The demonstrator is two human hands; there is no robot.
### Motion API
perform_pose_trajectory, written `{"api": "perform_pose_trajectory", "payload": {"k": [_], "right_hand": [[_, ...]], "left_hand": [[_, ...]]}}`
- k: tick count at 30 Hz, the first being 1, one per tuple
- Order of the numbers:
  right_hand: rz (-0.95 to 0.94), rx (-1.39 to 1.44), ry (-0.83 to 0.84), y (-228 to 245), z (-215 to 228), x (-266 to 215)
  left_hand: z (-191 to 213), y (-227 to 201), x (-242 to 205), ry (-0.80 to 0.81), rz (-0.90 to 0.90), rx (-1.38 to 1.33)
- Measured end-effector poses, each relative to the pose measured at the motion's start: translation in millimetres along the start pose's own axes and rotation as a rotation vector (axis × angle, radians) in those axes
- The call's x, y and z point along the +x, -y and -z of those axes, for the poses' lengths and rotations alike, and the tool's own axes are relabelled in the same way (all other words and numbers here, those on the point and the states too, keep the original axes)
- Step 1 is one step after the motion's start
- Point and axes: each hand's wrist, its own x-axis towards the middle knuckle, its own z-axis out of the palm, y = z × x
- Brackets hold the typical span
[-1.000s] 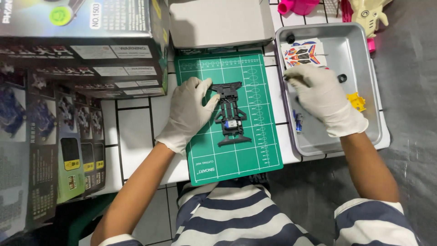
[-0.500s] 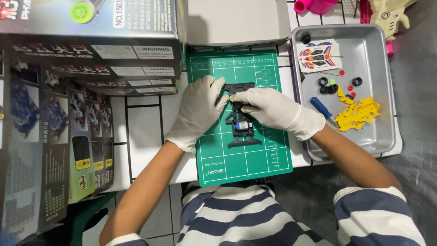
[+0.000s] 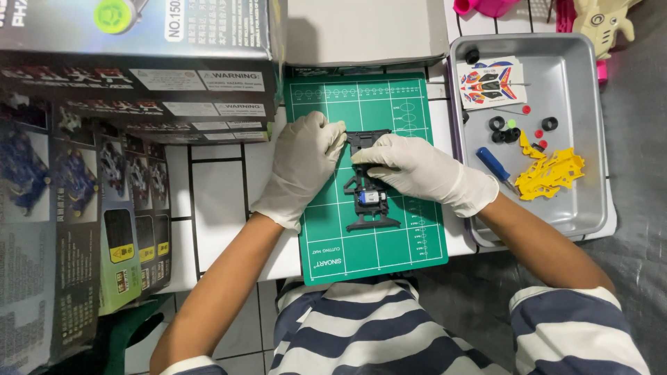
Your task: The person assembles a model car chassis on a green cutting mat. They insert a small blue battery into the chassis, secure it with a black plastic cover, and attach black wheels to the axles.
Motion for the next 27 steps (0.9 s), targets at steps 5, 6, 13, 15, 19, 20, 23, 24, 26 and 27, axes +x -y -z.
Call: {"api": "perform_pose_trajectory", "payload": {"k": [5, 6, 13, 15, 19, 20, 23, 24, 26, 27], "right_hand": [[0.043, 0.084, 0.017, -0.5, -3.0, 2.7], [0.088, 0.105, 0.010, -1.0, -3.7, 4.0], [0.159, 0.144, -0.025, -3.1, -10.9, 4.2], [0.183, 0.161, -0.023, -7.3, -12.4, 6.0], [0.156, 0.205, 0.030, -7.7, -14.6, 8.7], [0.152, 0.170, 0.018, -8.4, -16.2, 8.4], [0.143, 0.084, -0.011, -9.7, -22.3, 5.8], [0.137, 0.033, -0.029, -10.0, -24.9, 4.3], [0.193, -0.136, -0.014, -3.0, -20.6, -2.3], [0.249, -0.307, 0.000, 0.5, -18.2, -5.8]], "left_hand": [[13.3, -4.1, 4.6, 0.021, -0.091, -0.044], [11.0, -2.8, 4.0, -0.017, -0.106, 0.012], [2.3, 5.0, 6.1, -0.013, -0.133, 0.017], [2.2, 4.7, 6.5, -0.033, -0.139, 0.024], [2.9, 5.1, 6.5, -0.028, -0.133, -0.008], [0.8, 6.4, 6.4, -0.026, -0.129, -0.004], [14.2, -3.4, 7.3, -0.025, -0.132, 0.010], [21.8, -9.0, 7.5, -0.024, -0.138, 0.020], [15.1, -5.0, 7.1, -0.042, -0.150, 0.019], [11.7, -3.2, 7.0, -0.060, -0.162, 0.018]]}}
